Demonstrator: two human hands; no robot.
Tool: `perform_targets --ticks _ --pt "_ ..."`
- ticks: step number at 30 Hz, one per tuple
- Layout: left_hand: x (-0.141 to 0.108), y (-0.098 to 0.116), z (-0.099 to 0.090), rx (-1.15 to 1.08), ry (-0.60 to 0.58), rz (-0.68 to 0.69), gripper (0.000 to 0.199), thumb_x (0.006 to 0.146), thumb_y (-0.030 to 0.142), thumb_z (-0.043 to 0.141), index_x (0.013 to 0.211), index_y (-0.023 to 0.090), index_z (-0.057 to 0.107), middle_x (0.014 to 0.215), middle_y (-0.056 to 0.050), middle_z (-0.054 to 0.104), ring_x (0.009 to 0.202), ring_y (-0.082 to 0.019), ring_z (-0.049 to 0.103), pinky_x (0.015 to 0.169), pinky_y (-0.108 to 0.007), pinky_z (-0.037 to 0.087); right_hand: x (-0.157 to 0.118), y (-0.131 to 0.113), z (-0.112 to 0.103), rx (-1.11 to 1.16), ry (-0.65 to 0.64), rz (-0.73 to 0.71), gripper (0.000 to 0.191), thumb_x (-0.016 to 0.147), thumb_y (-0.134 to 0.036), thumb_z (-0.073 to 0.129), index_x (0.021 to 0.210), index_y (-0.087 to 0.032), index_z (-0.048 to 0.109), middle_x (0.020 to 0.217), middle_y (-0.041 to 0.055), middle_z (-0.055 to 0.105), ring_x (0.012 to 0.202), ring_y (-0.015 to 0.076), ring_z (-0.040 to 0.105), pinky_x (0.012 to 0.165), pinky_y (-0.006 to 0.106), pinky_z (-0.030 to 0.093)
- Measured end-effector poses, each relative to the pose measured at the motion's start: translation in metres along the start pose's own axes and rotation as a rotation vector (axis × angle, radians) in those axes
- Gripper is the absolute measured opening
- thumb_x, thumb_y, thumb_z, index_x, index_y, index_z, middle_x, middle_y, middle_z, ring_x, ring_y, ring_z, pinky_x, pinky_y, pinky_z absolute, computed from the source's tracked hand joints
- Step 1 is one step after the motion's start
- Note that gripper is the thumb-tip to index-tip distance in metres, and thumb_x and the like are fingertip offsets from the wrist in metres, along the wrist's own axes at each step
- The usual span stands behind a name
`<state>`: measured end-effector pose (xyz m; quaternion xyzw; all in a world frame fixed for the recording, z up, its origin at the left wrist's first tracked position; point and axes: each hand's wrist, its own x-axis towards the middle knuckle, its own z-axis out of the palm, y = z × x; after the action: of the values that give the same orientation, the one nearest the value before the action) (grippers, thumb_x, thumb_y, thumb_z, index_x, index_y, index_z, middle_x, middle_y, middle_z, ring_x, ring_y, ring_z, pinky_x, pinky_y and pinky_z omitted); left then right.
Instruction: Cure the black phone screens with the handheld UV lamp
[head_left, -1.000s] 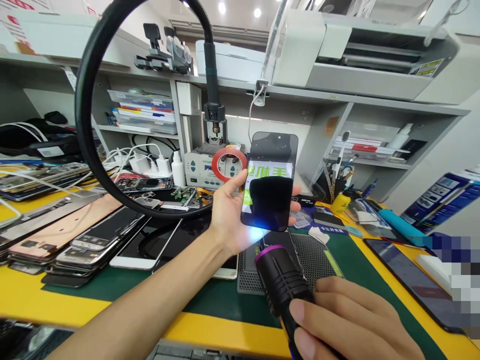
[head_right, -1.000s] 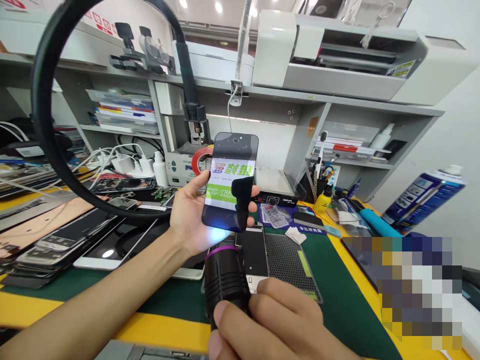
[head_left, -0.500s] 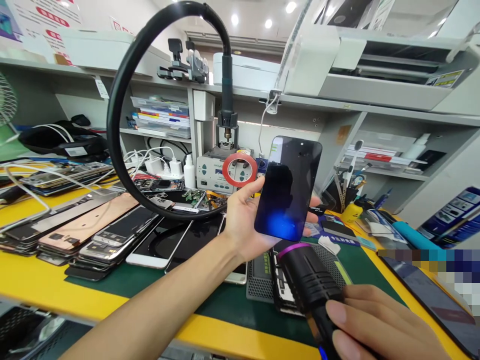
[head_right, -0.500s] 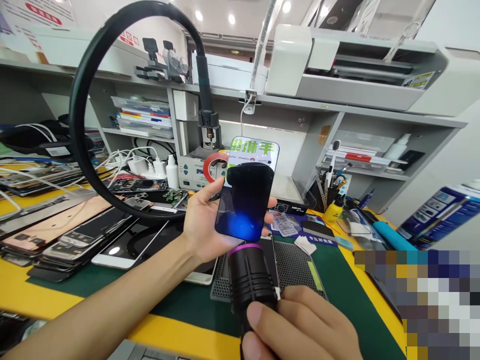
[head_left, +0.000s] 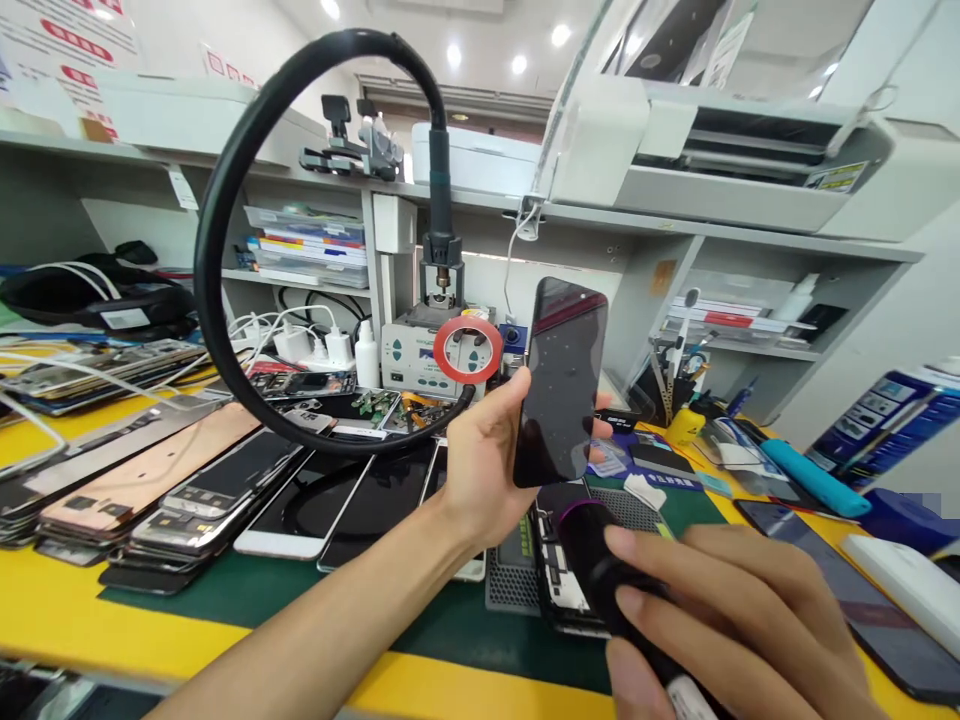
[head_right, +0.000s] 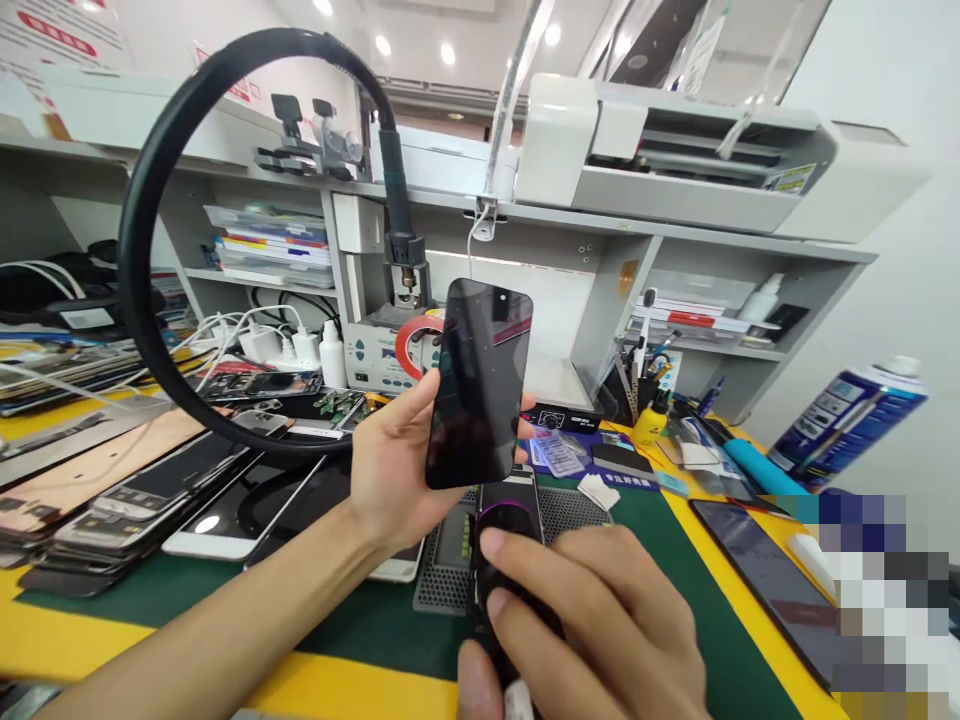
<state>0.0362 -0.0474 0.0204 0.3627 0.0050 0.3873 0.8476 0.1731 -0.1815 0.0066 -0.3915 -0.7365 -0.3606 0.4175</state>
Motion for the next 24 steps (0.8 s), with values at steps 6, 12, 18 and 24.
perform_targets --ticks 6,12,18,24 --pt "-0.009 0.001 0.011 0.044 0.017 0.075 0.054 0.099 0.05 0.045 0.117 0.008 0.074 0.12 -0.018 0.072 0.096 -0.027 0.07 0.089 -0.037 0.054 0.013 -0.006 0.025 0.157 0.025 0.107 0.008 0.072 -0.015 0.062 0.074 -0.022 0.059 0.11 0.0044 0.073 0.092 0.0188 0.063 0.079 0.035 0.055" --pt "-0.013 0.002 0.017 0.035 -0.013 0.116 0.056 0.1 0.048 0.04 0.118 0.009 0.075 0.125 -0.016 0.071 0.106 -0.029 0.069 0.098 -0.04 0.052 0.01 -0.008 0.047 0.285 0.101 0.19 0.013 0.074 -0.015 0.06 0.064 -0.022 0.053 0.121 0.0043 0.069 0.092 0.0194 0.06 0.071 0.034 0.053" --pt "-0.015 0.003 0.018 0.057 0.012 0.135 0.057 0.098 0.05 0.04 0.11 0.01 0.079 0.11 -0.016 0.075 0.098 -0.028 0.071 0.094 -0.039 0.053 0.002 -0.011 0.054 0.398 0.072 0.202 0.012 0.069 -0.012 0.062 0.065 -0.021 0.056 0.13 0.0043 0.064 0.098 0.0188 0.058 0.07 0.029 0.052" --pt "-0.015 0.003 0.018 0.084 0.002 0.156 0.06 0.1 0.05 0.037 0.112 0.009 0.079 0.109 -0.015 0.075 0.096 -0.028 0.071 0.095 -0.039 0.052 -0.004 -0.003 0.063 0.436 0.07 0.033 0.01 0.079 -0.02 0.059 0.069 -0.02 0.055 0.14 0.0087 0.057 0.101 0.0215 0.057 0.071 0.031 0.055"
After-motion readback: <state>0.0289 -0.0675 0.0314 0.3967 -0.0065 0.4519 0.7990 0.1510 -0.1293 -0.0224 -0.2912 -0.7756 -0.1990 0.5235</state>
